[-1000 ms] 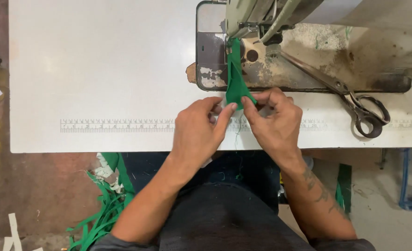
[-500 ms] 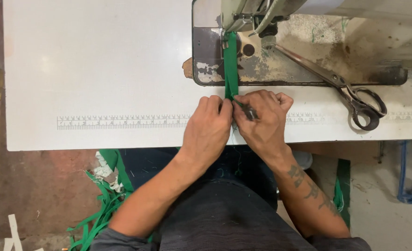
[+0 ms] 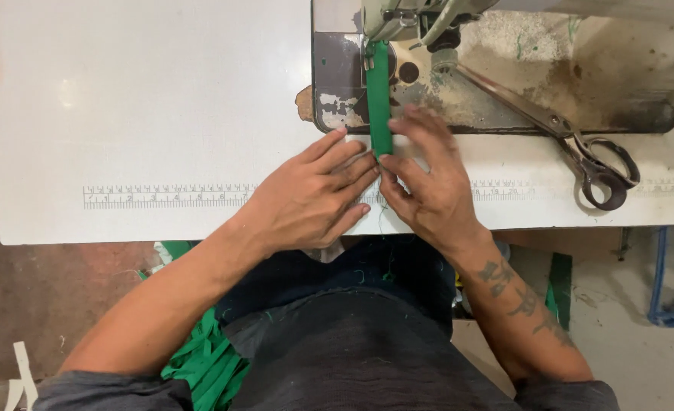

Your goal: Feeding and guiding green fabric strips through an industrial sewing machine and cutting them with scissors.

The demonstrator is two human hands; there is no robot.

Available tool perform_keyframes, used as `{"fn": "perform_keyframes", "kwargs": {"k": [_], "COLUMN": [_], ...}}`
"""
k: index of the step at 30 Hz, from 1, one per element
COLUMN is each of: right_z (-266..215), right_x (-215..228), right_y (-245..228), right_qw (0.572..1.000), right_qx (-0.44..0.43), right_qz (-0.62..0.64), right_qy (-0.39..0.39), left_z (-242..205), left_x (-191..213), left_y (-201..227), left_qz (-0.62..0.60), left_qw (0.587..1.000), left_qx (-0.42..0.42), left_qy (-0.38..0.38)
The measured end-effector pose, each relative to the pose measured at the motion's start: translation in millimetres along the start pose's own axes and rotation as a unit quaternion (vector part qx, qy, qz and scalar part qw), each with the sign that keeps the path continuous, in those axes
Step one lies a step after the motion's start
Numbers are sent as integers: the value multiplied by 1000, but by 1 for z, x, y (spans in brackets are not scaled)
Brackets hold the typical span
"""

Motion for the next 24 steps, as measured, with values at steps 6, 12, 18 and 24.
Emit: {"fn": "perform_keyframes", "kwargs": {"k": [6,12,18,24], "right_z": [-2,-1,-6,-14], "right_x": [-8,4,8,13], "right_y": [6,5,4,-1], "right_qw": [998,995,990,987], "right_qx": [27,20,45,63], "right_qz": [49,84,86,53], "right_qy": [3,-42,-101,-141], "left_z": [-1,-6,4,57], "left_x": [3,2,19,11], "left_y": [-7,-16,-25,-104], "left_qz": [-32,-47,-151,-163], "left_qw": [999,997,983,980], "left_qx": [-10,-39,-66,116], "left_qy": [-32,-46,-76,-15]}}
Point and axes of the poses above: each hand's wrist, its own z-axis towards the middle knuckle, its own x-axis out of the back of the hand, y = z × x, the point moved 1 cm from there along z, towards the middle knuckle, and after that the axes turned 8 degrees about x, right-handed, at the moved point
